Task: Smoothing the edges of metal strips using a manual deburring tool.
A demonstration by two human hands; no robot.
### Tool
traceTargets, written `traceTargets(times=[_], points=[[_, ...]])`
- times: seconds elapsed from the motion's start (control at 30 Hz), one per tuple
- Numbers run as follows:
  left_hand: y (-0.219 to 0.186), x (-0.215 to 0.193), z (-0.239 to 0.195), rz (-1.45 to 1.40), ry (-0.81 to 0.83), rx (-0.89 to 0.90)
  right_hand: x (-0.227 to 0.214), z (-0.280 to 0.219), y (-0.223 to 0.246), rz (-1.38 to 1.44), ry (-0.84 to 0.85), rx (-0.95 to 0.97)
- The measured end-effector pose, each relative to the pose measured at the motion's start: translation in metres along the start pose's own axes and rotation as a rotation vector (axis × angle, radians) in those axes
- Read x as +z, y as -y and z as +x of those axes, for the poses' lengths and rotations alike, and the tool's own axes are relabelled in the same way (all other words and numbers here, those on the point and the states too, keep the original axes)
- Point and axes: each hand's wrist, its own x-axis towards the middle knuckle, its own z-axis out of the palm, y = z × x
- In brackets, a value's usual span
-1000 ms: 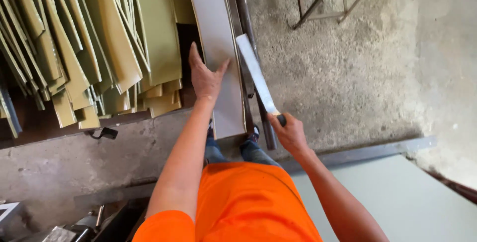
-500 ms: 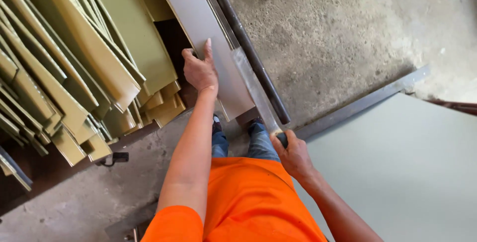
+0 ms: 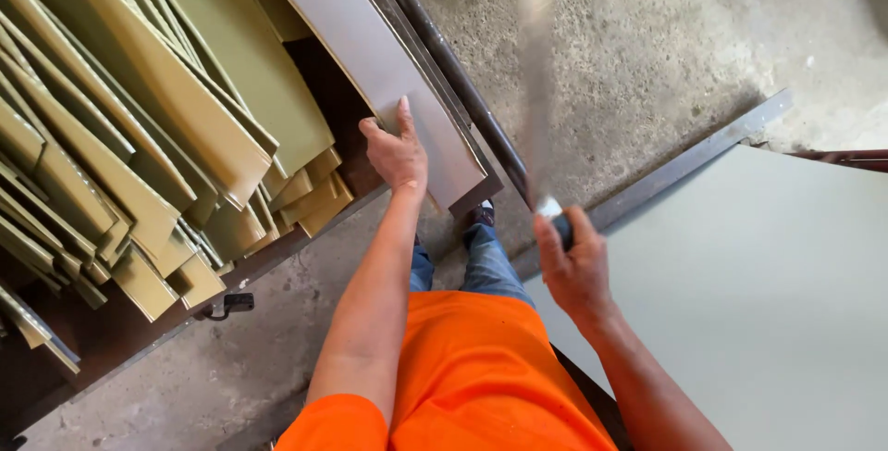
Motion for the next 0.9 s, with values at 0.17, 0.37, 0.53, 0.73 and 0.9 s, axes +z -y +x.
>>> traceTargets(times=[0.17,0.37,0.53,0.73,0.9], points=[[-0.004,-0.003,0.0,-0.009,-0.022,0.024,0.031,0.021,-0.088,0.034,-0.005,-0.214],[-0.004,0.002,0.007,0.096,-0.051,0.019,0.012,0.02,-0.004,-0.165,0.202,0.244],[0.0,0.005,0.001,0.08,-0.069,0.048,0.027,0.031,-0.08,0.007,-0.053,-0.08],[0.006,0.006,0.002,0.125,-0.119,0.083,0.018,0.031,-0.051,-0.346,0.095,-0.167],[-0.002,0.003,0.003,0.106,-0.063,0.042,0.015,0.014,-0.034,-0.08,-0.122,-0.121]])
